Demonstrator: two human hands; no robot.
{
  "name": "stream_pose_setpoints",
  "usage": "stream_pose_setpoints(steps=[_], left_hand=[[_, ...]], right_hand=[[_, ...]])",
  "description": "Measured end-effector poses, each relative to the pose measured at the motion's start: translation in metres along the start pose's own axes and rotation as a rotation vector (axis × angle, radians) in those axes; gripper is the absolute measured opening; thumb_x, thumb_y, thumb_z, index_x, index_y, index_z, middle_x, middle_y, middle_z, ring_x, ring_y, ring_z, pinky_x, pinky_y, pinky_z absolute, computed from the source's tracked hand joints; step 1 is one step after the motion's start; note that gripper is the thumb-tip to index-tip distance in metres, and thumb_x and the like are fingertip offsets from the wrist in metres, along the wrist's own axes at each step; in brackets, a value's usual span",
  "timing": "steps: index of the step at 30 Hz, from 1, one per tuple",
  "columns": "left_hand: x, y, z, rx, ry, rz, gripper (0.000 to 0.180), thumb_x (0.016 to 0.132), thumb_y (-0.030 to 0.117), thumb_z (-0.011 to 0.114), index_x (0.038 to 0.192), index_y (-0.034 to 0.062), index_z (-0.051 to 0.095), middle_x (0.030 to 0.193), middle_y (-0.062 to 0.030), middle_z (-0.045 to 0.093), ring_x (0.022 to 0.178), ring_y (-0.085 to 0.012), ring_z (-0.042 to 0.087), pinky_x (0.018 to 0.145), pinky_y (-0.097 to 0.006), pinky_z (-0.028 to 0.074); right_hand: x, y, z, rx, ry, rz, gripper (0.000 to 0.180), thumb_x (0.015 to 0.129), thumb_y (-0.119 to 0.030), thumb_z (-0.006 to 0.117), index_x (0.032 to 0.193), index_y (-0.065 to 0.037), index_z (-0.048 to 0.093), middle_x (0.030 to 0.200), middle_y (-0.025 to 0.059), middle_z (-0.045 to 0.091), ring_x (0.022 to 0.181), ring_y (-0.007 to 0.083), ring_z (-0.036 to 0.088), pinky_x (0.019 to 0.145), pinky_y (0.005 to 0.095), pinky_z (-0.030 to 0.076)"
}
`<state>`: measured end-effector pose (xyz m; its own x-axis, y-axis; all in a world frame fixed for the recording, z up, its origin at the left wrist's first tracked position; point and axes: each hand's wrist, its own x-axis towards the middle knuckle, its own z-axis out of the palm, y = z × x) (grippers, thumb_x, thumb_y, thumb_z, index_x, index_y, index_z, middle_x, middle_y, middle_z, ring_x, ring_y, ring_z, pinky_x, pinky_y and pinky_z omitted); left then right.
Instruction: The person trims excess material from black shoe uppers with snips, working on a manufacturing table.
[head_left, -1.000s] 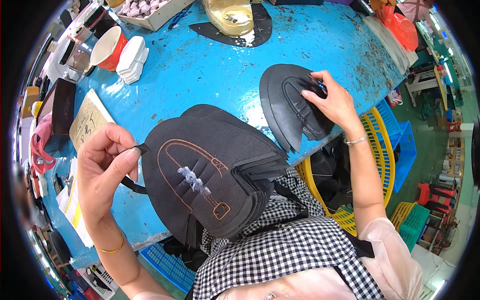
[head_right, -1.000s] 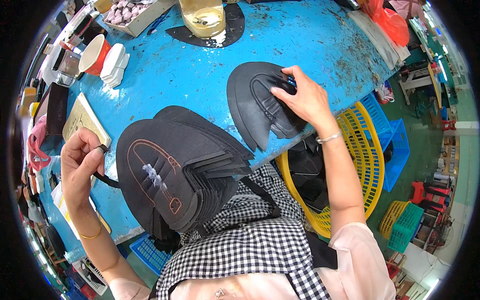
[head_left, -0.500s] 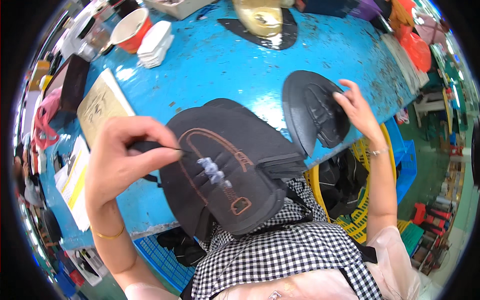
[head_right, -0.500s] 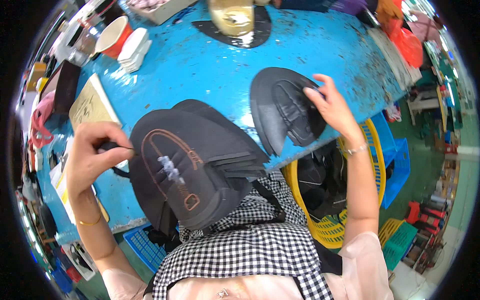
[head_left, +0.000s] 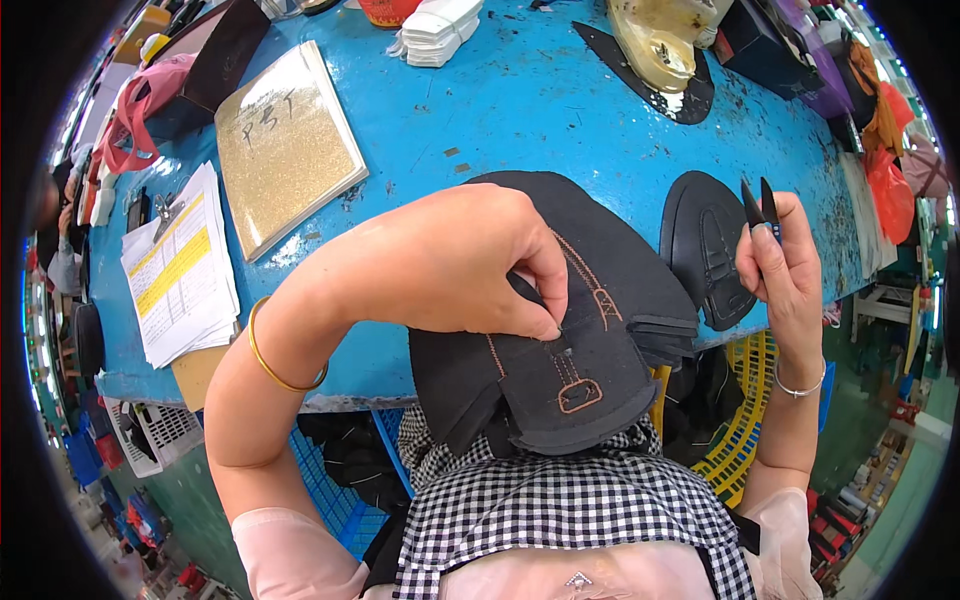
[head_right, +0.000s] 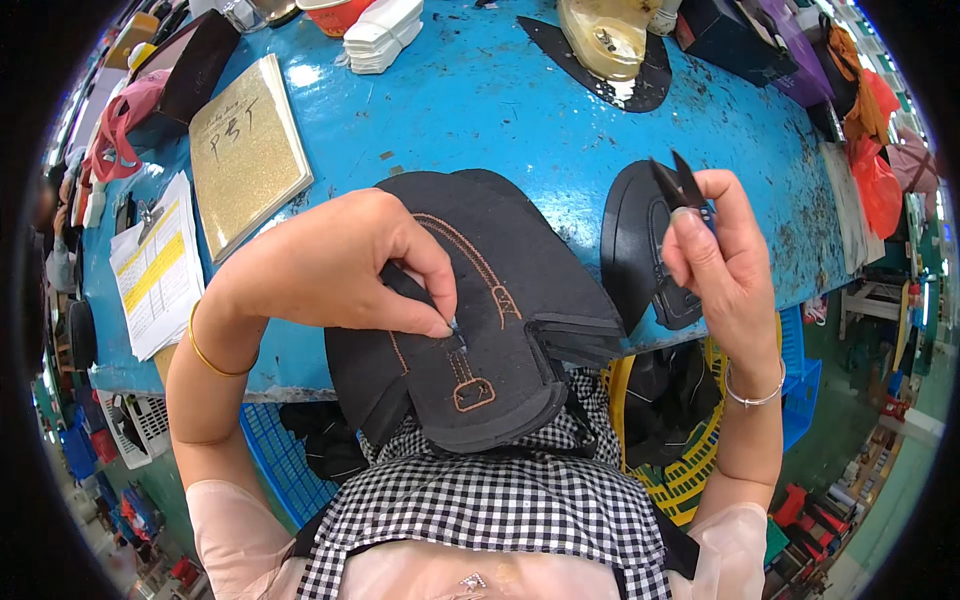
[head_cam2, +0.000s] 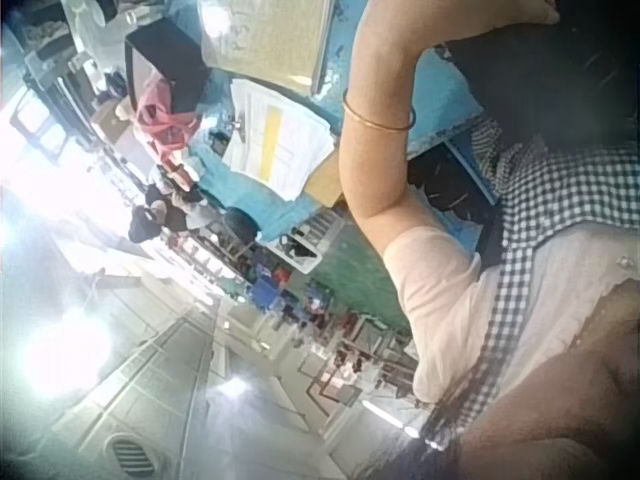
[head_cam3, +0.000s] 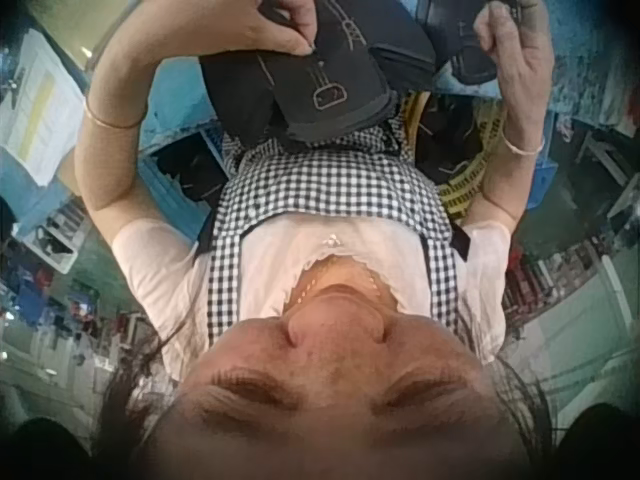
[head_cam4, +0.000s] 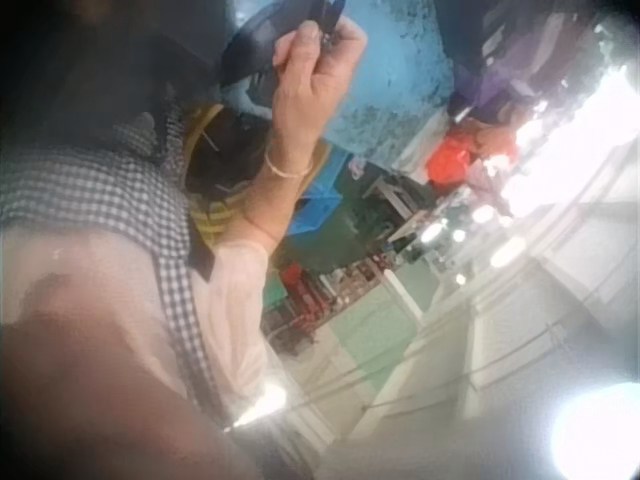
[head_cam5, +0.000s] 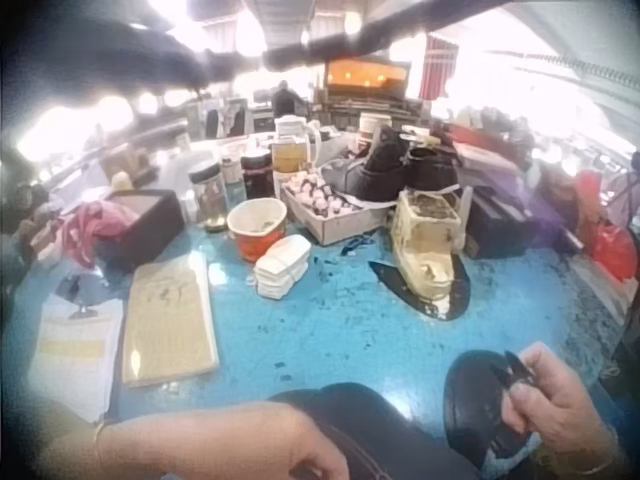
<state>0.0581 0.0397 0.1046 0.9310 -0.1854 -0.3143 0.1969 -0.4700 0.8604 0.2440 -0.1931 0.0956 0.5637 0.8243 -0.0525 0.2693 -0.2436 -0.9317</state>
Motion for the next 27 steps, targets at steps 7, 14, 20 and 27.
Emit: stream_pose_setpoints(steps=[7, 14, 20, 27], left_hand=[[0.0, 0.0, 0.01, 0.198, 0.124, 0.045, 0.015, 0.069, 0.017, 0.073, 0.072, 0.0049, 0.066, 0.064, -0.0089, 0.062, 0.059, -0.0257, 0.058, 0.056, -0.033, 0.045], [-0.006, 0.0, 0.015, 0.457, 0.362, 0.115, 0.026, 0.064, 0.025, 0.078, 0.07, 0.0043, 0.063, 0.062, -0.0117, 0.059, 0.057, -0.0304, 0.056, 0.053, -0.036, 0.043], [-0.014, -0.01, -0.002, 0.341, 0.284, 0.052, 0.021, 0.069, 0.019, 0.074, 0.079, 0.0036, 0.066, 0.066, -0.0122, 0.06, 0.058, -0.023, 0.06, 0.052, -0.032, 0.044], [-0.014, -0.015, 0.004, 0.352, 0.322, 0.121, 0.015, 0.074, 0.013, 0.069, 0.084, 0.0031, 0.064, 0.068, -0.0119, 0.06, 0.055, -0.0213, 0.057, 0.051, -0.031, 0.044]], right_hand=[[0.018, -0.04, 0.036, -0.448, -0.642, -0.463, 0.014, 0.076, -0.007, 0.067, 0.087, -0.008, 0.058, 0.072, 0.0033, 0.056, 0.062, 0.0195, 0.058, 0.052, 0.0289, 0.045], [0.033, -0.04, 0.043, -0.638, -0.851, -0.657, 0.015, 0.076, -0.015, 0.066, 0.084, -0.013, 0.053, 0.064, 0.0017, 0.049, 0.059, 0.0216, 0.057, 0.046, 0.0349, 0.041], [0.034, -0.04, 0.054, -0.73, -0.732, -0.67, 0.014, 0.077, -0.014, 0.064, 0.084, -0.014, 0.052, 0.063, 0.0021, 0.046, 0.059, 0.0204, 0.057, 0.044, 0.0335, 0.041], [0.04, -0.04, 0.058, -0.783, -0.577, -0.656, 0.016, 0.082, -0.024, 0.062, 0.086, -0.012, 0.053, 0.07, 0.0047, 0.054, 0.061, 0.024, 0.059, 0.048, 0.0343, 0.043]])
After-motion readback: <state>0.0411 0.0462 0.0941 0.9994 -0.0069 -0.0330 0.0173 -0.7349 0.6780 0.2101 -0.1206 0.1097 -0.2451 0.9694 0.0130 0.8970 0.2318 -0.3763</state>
